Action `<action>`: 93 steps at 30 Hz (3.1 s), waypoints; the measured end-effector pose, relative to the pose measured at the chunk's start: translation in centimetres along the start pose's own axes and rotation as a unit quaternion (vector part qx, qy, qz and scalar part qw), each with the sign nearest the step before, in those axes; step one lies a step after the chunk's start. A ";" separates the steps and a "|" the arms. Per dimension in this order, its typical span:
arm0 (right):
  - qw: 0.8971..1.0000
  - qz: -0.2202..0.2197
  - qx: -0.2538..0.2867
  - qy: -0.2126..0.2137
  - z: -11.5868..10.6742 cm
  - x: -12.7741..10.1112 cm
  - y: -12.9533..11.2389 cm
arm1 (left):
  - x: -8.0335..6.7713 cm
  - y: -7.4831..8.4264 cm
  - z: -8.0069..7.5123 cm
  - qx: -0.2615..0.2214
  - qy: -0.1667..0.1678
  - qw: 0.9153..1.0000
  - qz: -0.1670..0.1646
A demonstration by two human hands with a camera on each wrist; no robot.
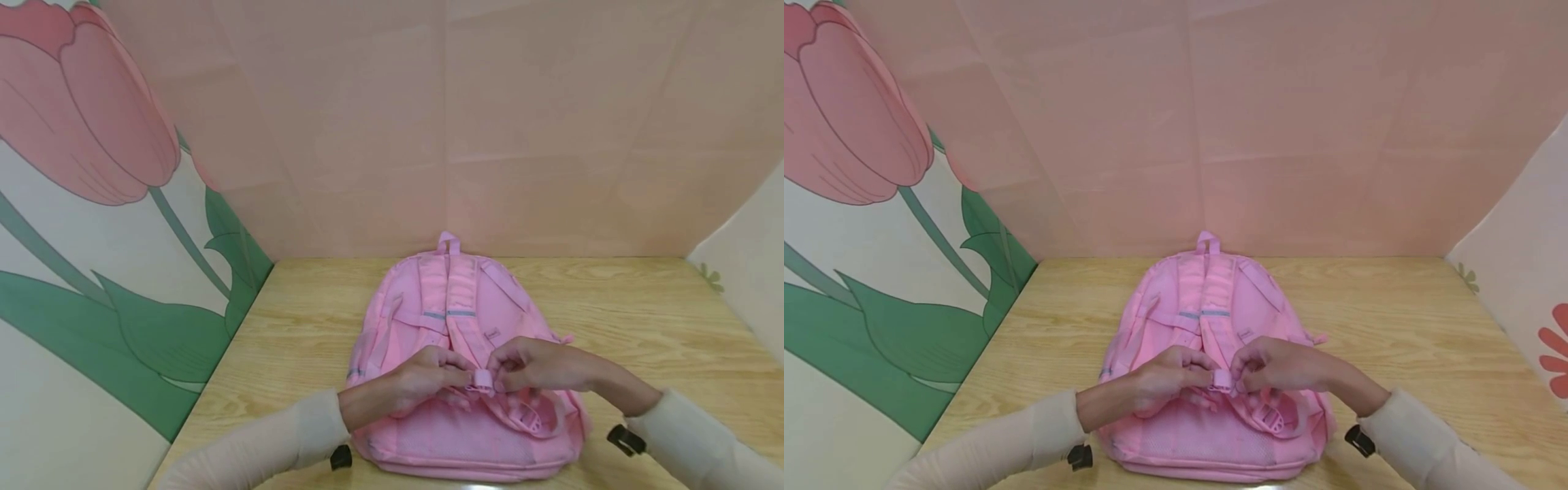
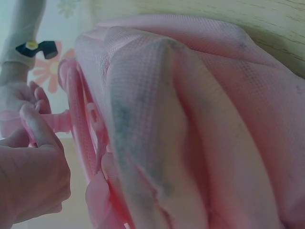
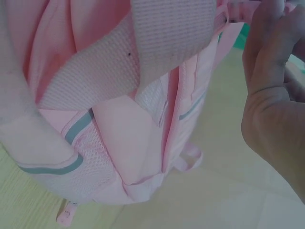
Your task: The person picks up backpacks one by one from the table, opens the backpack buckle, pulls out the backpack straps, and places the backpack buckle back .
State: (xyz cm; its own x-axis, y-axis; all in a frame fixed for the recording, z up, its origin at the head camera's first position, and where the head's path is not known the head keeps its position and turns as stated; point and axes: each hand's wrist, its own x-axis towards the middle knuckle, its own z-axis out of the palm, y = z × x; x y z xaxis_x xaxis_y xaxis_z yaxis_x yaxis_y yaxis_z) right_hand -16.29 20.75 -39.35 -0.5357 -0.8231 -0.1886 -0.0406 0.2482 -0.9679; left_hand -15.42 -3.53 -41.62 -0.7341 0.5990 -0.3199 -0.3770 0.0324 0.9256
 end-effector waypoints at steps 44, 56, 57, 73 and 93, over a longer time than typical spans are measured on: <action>0.988 -0.109 0.077 0.075 0.8 1.0 3.0 | 0.2 -0.1 -0.6 -0.023 -0.004 1.000 -0.020; 0.985 -0.068 0.142 0.070 0.9 0.6 2.4 | 0.0 0.2 -0.2 -0.029 -0.001 0.999 -0.018; 0.982 -0.062 0.169 0.065 0.9 0.5 2.4 | 0.0 0.2 -0.1 -0.030 0.001 0.999 -0.015; 0.969 -0.078 0.232 0.030 1.3 1.2 3.1 | 0.0 0.1 0.0 -0.012 0.021 1.000 -0.020; 0.991 0.027 0.001 0.129 1.2 0.8 0.2 | 0.0 -0.3 0.1 0.016 0.053 0.998 -0.007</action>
State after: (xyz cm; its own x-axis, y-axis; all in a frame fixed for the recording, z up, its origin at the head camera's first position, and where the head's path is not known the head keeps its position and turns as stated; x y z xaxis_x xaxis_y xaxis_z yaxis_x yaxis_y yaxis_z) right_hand -15.68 19.54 -39.91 -0.7351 -0.6502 -0.1921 -0.0038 0.2873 -0.9578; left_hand -15.21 -3.46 -41.85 -0.7854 0.5103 -0.3504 -0.3705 0.0660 0.9265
